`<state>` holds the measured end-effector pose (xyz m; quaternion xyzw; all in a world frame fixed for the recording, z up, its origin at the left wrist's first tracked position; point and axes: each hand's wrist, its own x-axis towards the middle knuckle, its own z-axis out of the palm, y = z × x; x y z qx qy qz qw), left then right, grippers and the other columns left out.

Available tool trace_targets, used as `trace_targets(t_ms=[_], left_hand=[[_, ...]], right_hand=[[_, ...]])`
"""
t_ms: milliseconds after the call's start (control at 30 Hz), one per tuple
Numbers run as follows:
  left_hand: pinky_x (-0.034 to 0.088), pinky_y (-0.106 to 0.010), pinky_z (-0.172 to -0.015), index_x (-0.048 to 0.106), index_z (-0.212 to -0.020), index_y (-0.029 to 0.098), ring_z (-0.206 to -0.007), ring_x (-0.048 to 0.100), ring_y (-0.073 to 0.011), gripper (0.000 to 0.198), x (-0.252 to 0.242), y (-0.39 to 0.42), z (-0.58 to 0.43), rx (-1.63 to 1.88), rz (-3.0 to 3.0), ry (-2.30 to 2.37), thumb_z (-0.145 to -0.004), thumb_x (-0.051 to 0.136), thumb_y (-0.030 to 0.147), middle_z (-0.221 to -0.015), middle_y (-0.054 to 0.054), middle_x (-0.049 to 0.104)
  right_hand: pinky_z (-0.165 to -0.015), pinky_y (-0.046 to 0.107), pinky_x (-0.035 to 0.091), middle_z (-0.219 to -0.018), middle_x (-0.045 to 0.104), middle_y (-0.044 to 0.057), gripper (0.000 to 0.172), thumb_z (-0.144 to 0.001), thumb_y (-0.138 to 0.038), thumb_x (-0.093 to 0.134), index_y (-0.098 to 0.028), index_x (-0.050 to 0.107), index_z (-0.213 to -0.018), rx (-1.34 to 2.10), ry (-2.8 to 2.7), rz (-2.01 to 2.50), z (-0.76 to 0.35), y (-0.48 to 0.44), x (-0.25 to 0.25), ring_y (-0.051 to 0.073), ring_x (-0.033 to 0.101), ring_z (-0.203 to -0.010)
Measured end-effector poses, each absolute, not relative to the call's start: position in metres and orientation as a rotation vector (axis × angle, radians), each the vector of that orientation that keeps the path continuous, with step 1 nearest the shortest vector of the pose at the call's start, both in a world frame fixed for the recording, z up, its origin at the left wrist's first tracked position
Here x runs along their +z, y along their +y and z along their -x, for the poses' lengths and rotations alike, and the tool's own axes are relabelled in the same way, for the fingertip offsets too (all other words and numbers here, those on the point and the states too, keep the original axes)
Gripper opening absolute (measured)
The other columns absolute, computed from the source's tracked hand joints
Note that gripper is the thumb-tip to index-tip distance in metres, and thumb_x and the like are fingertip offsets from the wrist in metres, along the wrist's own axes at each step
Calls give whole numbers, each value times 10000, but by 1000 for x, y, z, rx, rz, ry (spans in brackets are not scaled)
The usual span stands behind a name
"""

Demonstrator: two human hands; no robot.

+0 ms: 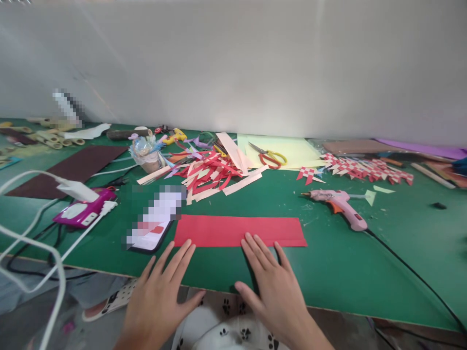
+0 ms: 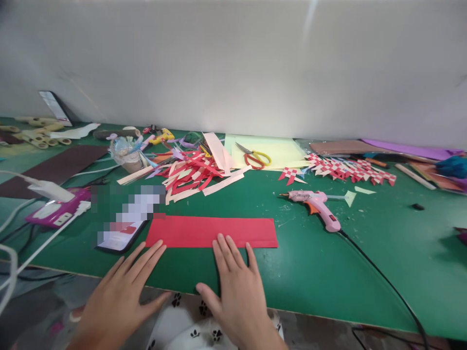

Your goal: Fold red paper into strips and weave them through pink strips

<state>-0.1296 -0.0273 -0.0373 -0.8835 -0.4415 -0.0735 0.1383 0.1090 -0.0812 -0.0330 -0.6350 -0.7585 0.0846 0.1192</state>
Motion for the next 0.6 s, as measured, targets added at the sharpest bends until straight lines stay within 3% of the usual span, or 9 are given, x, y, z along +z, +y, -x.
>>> trace_targets(t_ms=[333,467,600], left_hand=[[372,-417,-898,359,-1357,203,-1220,412,-310,688,-35,-29,129,-176,2570,-1337,-753,499,501,-1362,-24,443],[371,-401,-903,349,-1363,220,-1220,414,-300,686,-35,-28,131,-198,2603,-1348,-755,502,499,-1365,-16,441],[274,-453,-978,358,-1357,232,-1194,427,-319,688,-36,-25,133,-243,2610,-1304,-750,504,521,-1355,-24,454]], right_hand=[[-962,518,280,-1396,380,25,607,-886,-452,333,-252,147,-1428,-234,-2001,2113,-180,-117,-53,262,414,-1237],[-954,489,290,-1371,426,48,573,-887,-445,346,-211,250,-1400,-292,-2036,2092,-187,-120,-50,260,422,-1225],[-1009,527,172,-1228,573,66,385,-907,-308,341,-207,461,-1258,-313,-2046,2038,-189,-108,-41,254,502,-1120]])
